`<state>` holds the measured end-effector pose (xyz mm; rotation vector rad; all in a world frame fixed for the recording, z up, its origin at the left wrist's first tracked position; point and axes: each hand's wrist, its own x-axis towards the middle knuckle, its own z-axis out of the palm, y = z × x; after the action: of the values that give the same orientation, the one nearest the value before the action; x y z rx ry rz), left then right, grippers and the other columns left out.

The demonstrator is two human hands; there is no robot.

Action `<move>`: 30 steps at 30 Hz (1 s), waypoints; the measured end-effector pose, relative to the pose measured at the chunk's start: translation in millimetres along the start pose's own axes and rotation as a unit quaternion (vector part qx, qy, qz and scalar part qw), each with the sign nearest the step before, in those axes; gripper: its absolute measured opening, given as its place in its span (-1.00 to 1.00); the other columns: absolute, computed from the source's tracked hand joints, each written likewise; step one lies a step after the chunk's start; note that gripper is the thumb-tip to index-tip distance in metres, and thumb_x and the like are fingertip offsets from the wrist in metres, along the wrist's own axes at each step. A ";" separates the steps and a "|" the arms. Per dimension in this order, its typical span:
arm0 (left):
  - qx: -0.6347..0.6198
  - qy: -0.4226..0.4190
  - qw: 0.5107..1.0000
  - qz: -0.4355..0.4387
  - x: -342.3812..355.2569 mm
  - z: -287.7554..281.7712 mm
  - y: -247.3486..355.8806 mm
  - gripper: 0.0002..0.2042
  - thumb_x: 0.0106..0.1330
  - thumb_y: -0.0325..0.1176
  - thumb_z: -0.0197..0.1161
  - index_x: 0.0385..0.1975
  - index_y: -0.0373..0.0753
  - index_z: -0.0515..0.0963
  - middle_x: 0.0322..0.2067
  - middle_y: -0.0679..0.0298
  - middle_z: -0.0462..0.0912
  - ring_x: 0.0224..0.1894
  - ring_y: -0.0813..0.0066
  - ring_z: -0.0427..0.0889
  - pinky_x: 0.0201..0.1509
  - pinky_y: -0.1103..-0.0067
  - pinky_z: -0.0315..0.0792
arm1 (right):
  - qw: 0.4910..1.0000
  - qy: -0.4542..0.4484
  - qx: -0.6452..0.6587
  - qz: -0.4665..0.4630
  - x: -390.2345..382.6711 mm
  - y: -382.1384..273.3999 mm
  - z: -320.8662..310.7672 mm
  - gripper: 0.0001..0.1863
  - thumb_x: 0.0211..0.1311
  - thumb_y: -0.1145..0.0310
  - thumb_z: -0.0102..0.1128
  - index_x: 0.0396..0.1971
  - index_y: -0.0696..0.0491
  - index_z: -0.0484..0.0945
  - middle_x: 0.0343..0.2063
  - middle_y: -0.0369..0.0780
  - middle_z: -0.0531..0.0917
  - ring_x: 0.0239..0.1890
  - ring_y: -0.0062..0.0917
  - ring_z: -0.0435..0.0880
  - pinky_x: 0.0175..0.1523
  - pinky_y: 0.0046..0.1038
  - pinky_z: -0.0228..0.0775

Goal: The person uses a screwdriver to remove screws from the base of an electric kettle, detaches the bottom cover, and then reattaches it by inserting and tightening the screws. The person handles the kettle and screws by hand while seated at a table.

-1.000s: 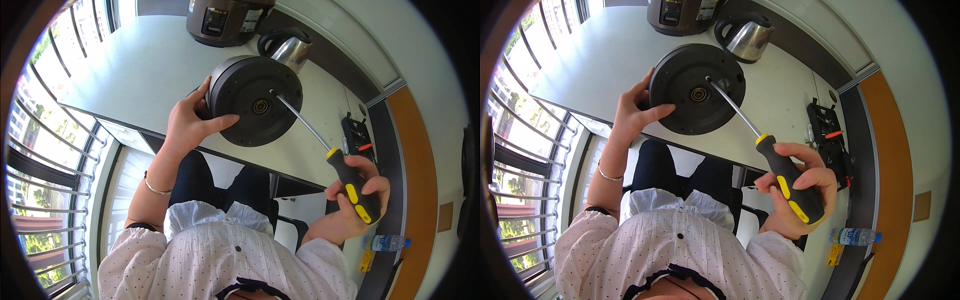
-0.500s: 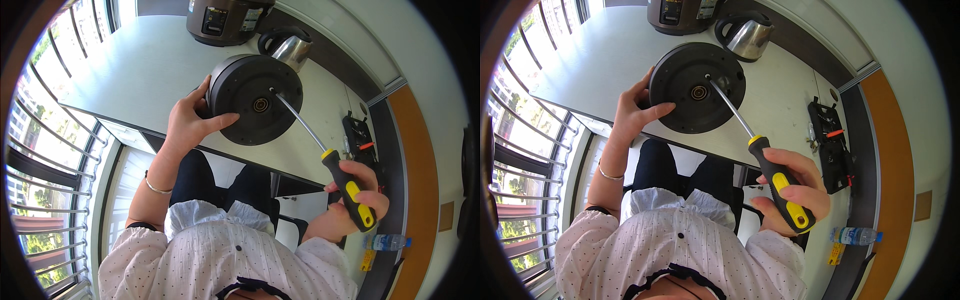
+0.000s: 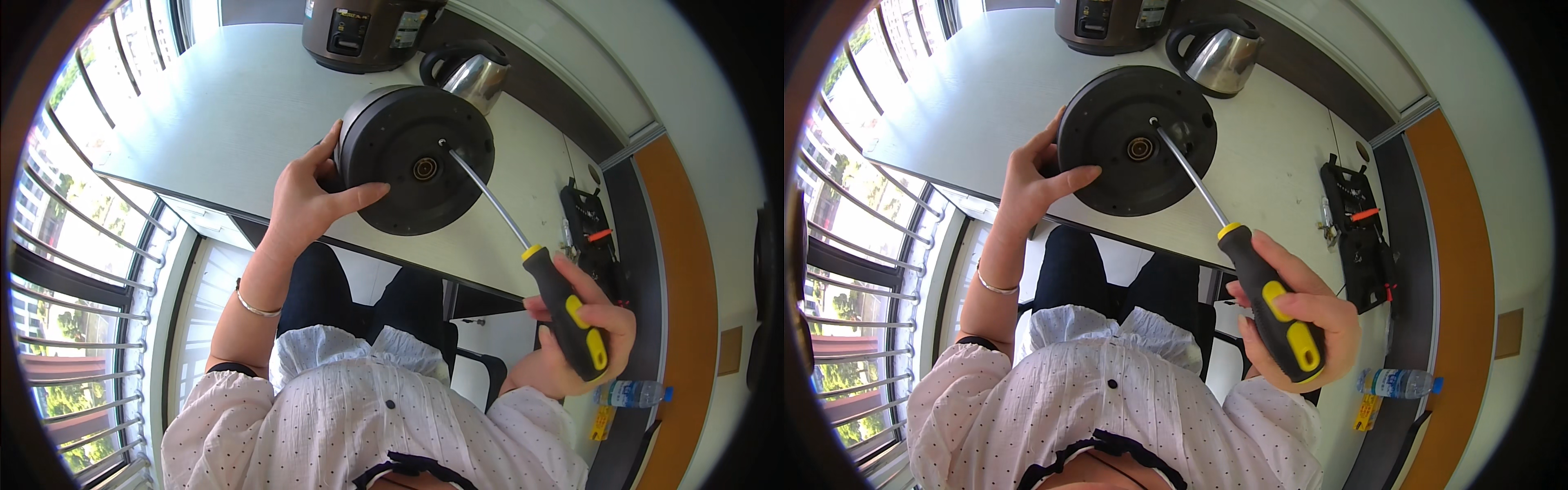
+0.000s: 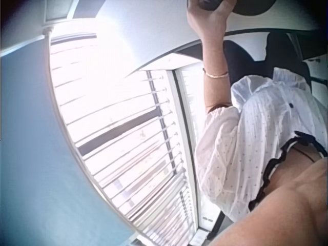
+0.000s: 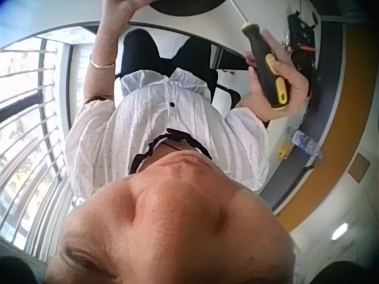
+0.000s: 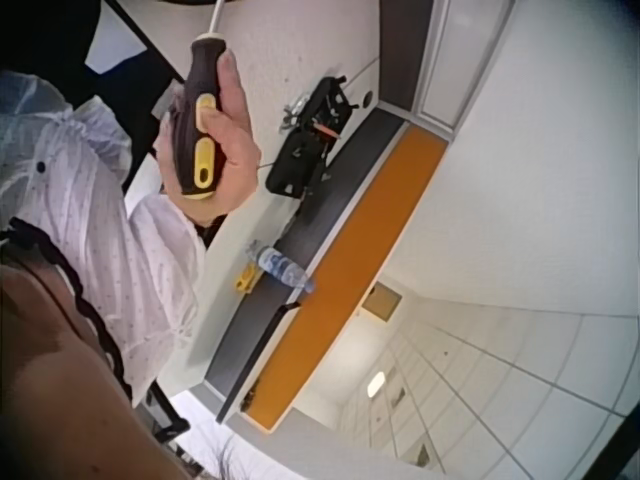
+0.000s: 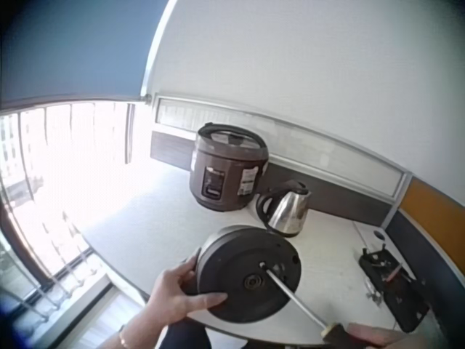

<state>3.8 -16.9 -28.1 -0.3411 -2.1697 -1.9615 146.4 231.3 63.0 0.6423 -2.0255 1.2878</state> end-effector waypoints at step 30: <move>0.005 -0.003 1.000 0.001 -0.1 1.6 1.7 -0.09 -0.17 -0.16 0.46 0.23 -0.46 0.23 -0.50 0.25 0.63 -0.46 0.60 0.58 -0.23 0.68 0.42 | 0.992 0.008 -0.048 -0.113 -1.7 12.3 -4.8 -0.35 -0.26 0.43 0.57 -0.11 -0.05 0.39 -0.13 0.11 0.58 -0.18 -0.24 0.66 -0.17 -0.48 0.60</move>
<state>4.4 -15.2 -26.6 -0.3474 -2.1817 -1.9510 140.3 240.7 55.9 0.7879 -1.9263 1.0531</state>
